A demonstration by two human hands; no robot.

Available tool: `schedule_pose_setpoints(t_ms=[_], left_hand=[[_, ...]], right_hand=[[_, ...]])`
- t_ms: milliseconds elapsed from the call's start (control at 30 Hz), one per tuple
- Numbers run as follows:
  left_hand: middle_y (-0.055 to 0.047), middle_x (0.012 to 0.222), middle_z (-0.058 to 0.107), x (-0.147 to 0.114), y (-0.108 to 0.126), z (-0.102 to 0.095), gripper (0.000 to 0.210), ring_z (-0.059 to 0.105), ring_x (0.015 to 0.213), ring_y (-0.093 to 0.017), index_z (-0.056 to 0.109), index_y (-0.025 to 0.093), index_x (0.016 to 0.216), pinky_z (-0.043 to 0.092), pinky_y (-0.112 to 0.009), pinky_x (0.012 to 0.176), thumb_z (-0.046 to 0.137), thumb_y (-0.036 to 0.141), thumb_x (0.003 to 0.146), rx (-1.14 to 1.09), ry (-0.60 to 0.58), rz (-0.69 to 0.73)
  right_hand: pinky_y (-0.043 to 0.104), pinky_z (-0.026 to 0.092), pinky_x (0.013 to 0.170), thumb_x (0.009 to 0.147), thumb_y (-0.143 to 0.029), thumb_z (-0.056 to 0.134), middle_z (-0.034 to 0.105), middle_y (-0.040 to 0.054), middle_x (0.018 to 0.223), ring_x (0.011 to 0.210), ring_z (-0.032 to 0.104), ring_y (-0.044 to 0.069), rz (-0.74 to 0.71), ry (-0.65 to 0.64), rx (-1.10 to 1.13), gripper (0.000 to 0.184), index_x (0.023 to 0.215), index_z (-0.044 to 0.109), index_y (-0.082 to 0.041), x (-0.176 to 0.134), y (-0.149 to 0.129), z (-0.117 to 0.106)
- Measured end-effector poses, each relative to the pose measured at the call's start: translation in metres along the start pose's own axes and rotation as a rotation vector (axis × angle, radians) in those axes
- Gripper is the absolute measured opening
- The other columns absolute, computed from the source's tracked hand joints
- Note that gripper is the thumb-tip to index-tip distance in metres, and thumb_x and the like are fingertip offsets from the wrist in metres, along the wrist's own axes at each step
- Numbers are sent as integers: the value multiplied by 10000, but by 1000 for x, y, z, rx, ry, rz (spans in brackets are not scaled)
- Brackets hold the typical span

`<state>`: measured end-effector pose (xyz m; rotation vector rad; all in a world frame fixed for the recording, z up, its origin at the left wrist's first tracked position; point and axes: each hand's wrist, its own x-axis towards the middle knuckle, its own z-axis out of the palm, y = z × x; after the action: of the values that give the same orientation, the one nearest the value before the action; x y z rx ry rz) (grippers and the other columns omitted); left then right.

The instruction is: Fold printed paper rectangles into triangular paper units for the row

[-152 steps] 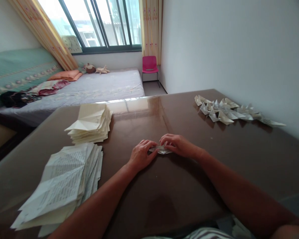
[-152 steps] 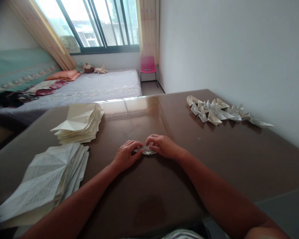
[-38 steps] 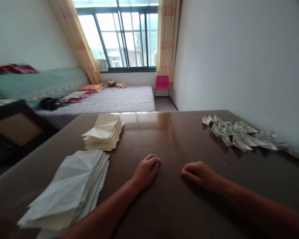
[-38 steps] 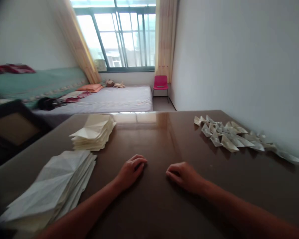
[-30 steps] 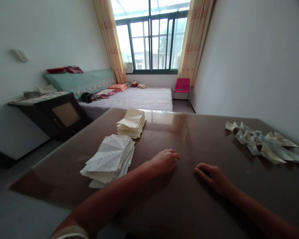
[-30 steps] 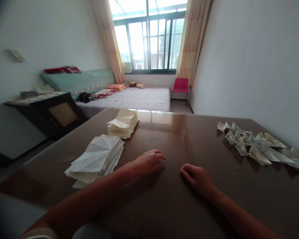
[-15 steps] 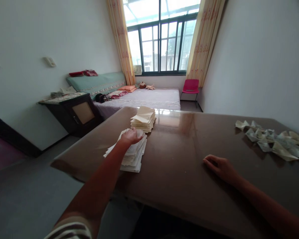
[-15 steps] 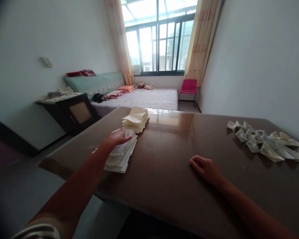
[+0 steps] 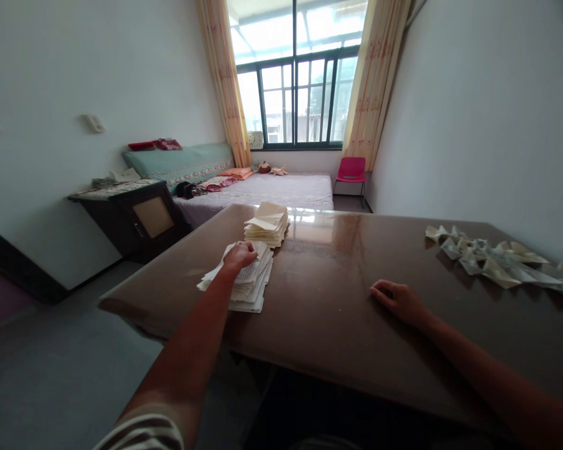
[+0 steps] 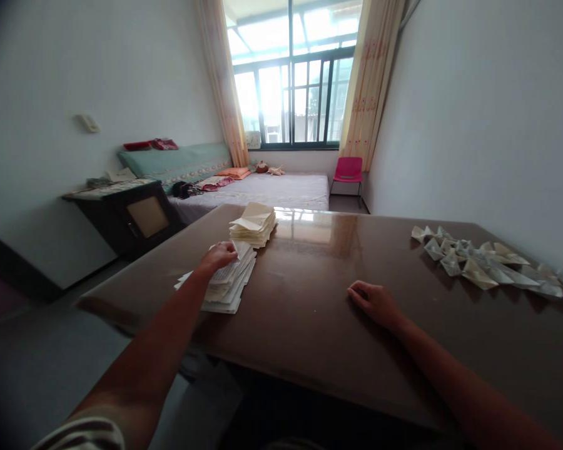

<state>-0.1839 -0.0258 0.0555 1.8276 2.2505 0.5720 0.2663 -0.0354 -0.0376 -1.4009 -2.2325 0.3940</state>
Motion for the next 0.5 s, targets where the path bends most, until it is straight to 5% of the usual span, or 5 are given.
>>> schedule_pose_setpoints(t_ms=[133, 267, 367, 500], left_hand=[[-29, 757, 651, -12, 16, -24, 150, 588, 717, -175, 605, 185, 766, 427, -259, 664, 487, 277, 775, 6, 127, 92], [5, 956, 657, -33, 63, -29, 188, 594, 819, -132, 586, 219, 905, 438, -219, 750, 437, 318, 847, -66, 219, 339], [2, 1032, 647, -52, 110, 3, 157, 592, 783, -103, 580, 214, 894, 449, -194, 713, 437, 271, 865, -186, 223, 745], [-6, 928, 656, -66, 149, 70, 133, 604, 866, -134, 595, 225, 888, 446, -205, 722, 463, 234, 874, -27, 51, 1035]], right_hand=[[274, 401, 595, 835, -532, 469, 646, 12, 640, 583, 554, 161, -5, -2, 77, 394, 794, 669, -195, -1, 0, -2], [250, 377, 543, 809, -539, 518, 594, -6, 595, 544, 499, 126, 56, -4, 275, 396, 763, 658, -171, 6, -2, -10], [230, 348, 457, 761, -552, 566, 542, -21, 534, 458, 428, 95, 183, 63, 531, 408, 760, 636, -150, 23, -2, -20], [221, 393, 477, 752, -491, 583, 619, 16, 713, 524, 479, 94, 219, 147, 556, 383, 924, 636, -153, 53, 9, -27]])
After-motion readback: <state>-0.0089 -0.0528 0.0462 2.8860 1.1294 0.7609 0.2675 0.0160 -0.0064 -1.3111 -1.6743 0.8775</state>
